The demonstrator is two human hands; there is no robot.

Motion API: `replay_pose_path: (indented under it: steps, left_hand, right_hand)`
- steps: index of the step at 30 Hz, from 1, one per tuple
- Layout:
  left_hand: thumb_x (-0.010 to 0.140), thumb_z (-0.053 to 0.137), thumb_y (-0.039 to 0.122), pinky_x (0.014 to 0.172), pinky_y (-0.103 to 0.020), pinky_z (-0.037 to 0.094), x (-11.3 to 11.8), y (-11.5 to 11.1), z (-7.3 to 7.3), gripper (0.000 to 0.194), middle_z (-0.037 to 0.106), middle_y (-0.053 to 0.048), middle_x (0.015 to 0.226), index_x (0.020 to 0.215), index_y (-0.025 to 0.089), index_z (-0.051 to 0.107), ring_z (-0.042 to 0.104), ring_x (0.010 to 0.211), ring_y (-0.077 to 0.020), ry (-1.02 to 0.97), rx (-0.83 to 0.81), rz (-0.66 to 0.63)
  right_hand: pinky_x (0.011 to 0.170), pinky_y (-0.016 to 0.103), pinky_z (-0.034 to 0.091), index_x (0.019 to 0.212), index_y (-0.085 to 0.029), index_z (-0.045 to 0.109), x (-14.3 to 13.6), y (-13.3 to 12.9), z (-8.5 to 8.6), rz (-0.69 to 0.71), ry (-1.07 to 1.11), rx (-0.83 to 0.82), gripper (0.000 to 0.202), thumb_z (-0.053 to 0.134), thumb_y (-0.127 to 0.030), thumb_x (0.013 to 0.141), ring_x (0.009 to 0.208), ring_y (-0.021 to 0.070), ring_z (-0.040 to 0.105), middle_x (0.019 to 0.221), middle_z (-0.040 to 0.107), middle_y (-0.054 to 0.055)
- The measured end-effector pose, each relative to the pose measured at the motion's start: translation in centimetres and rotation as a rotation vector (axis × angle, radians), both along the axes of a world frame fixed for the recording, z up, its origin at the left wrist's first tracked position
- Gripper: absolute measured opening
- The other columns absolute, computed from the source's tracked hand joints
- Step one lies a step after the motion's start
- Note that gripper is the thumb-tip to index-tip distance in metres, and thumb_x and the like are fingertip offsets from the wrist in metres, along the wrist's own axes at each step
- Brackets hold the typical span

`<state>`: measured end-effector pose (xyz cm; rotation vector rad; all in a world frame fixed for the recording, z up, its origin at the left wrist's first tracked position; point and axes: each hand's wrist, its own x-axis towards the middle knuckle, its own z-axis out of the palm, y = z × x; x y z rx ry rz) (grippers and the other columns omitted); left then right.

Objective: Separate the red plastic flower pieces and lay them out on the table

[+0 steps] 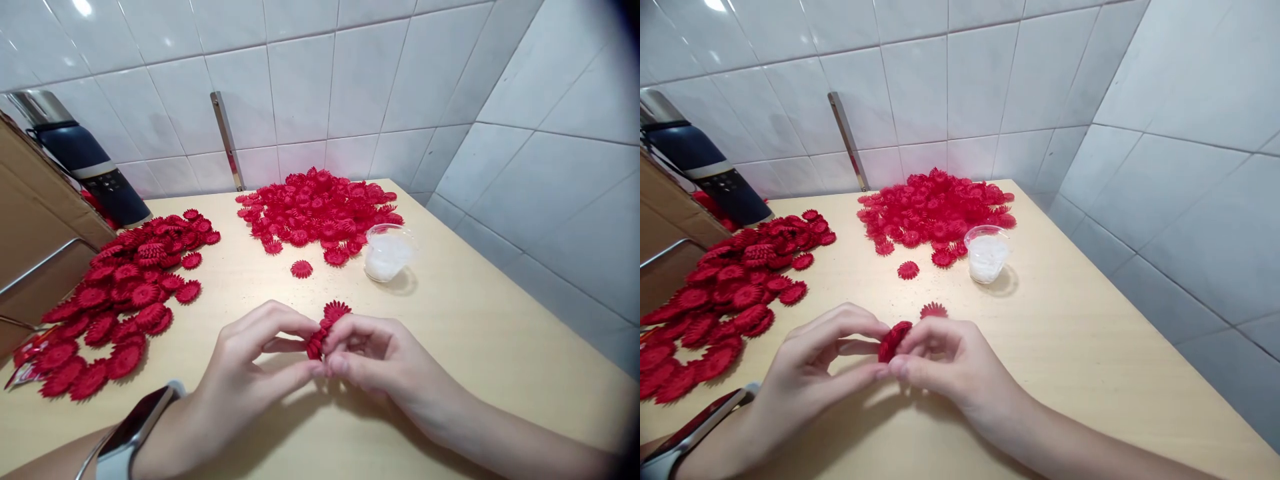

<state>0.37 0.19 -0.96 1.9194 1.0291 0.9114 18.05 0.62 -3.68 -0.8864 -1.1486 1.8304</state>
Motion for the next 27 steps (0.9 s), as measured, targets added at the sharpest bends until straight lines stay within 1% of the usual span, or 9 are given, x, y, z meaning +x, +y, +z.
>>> replay_pose_path:
  steps: [4,7,11,14,16,19,21,24,27]
  left_hand:
    - [0.075,0.065,0.013,0.072,-0.017,0.050,-0.3,-0.2,-0.4,0.022,0.060,0.003,0.087,0.093,0.023,0.058,0.058,0.080,-0.0088,0.067,0.101,-0.026]
    - [0.075,0.065,0.014,0.073,-0.018,0.049,-0.4,-0.3,-0.5,0.022,0.061,0.003,0.088,0.094,0.023,0.058,0.058,0.081,-0.0091,0.076,0.092,-0.036]
    - [0.076,0.064,0.016,0.073,-0.021,0.050,-0.3,0.0,-0.3,0.017,0.061,0.001,0.087,0.091,0.021,0.060,0.059,0.081,-0.0110,0.060,0.040,-0.029]
    - [0.075,0.064,0.016,0.076,-0.024,0.051,0.2,0.4,-0.2,0.015,0.061,-0.001,0.088,0.089,0.019,0.061,0.059,0.084,-0.0137,-0.017,-0.063,-0.039]
    - [0.073,0.066,0.017,0.079,-0.026,0.051,0.7,0.7,-0.1,0.017,0.060,-0.001,0.090,0.089,0.018,0.060,0.059,0.086,-0.0151,-0.087,-0.193,-0.050]
    - [0.073,0.066,0.021,0.075,-0.025,0.051,1.2,1.3,-0.2,0.020,0.059,0.000,0.088,0.090,0.018,0.056,0.060,0.081,-0.0137,-0.201,-0.428,-0.040]
    - [0.073,0.065,0.024,0.071,-0.024,0.050,1.3,1.6,-0.4,0.019,0.059,0.001,0.084,0.088,0.018,0.055,0.060,0.077,-0.0125,-0.233,-0.513,-0.019]
    - [0.072,0.065,0.021,0.067,-0.022,0.046,1.1,1.9,-0.4,0.014,0.061,0.000,0.076,0.081,0.015,0.056,0.058,0.073,-0.0122,-0.157,-0.552,-0.015]
    - [0.074,0.056,0.018,0.060,-0.021,0.043,0.8,2.1,0.0,0.006,0.059,0.001,0.065,0.075,0.013,0.059,0.054,0.062,-0.0109,-0.031,-0.602,-0.034]
  right_hand:
    - [0.048,0.016,0.036,0.064,-0.014,0.060,-0.1,0.0,-0.1,0.002,0.039,-0.043,0.014,0.072,-0.022,0.067,0.049,0.0041,0.047,0.055,0.057,-0.004]
    - [0.046,0.015,0.035,0.063,-0.015,0.061,-0.2,-0.1,0.0,0.008,0.025,-0.030,0.013,0.069,-0.022,0.070,0.045,0.0033,0.044,0.051,0.054,-0.006]
    - [0.047,0.017,0.037,0.064,-0.015,0.063,-0.1,-0.1,0.1,0.007,-0.021,-0.004,0.013,0.066,-0.023,0.073,0.047,0.0051,0.047,0.054,0.058,-0.004]
    - [0.050,0.018,0.038,0.065,-0.016,0.062,0.0,-0.1,0.1,-0.025,-0.057,0.024,0.013,0.065,-0.024,0.074,0.050,0.0058,0.049,0.057,0.059,-0.003]
    - [0.052,0.018,0.039,0.066,-0.016,0.062,0.1,0.1,0.1,-0.049,-0.068,0.040,0.012,0.064,-0.024,0.075,0.054,0.0064,0.050,0.060,0.060,-0.003]
    - [0.056,0.019,0.040,0.067,-0.016,0.061,0.3,0.4,0.1,-0.072,-0.086,0.085,0.011,0.064,-0.024,0.074,0.060,0.0083,0.052,0.064,0.059,-0.002]
    - [0.056,0.019,0.039,0.068,-0.016,0.060,0.3,0.6,0.0,-0.061,-0.116,0.138,0.009,0.063,-0.022,0.075,0.061,0.0084,0.051,0.065,0.057,-0.002]
    - [0.054,0.019,0.037,0.070,-0.015,0.059,0.4,0.8,-0.1,-0.005,-0.151,0.201,0.009,0.060,-0.020,0.078,0.058,0.0074,0.048,0.063,0.055,-0.003]
    - [0.052,0.018,0.035,0.070,-0.016,0.055,0.4,0.8,0.0,0.033,-0.149,0.214,0.011,0.056,-0.019,0.080,0.057,0.0072,0.047,0.063,0.055,-0.003]
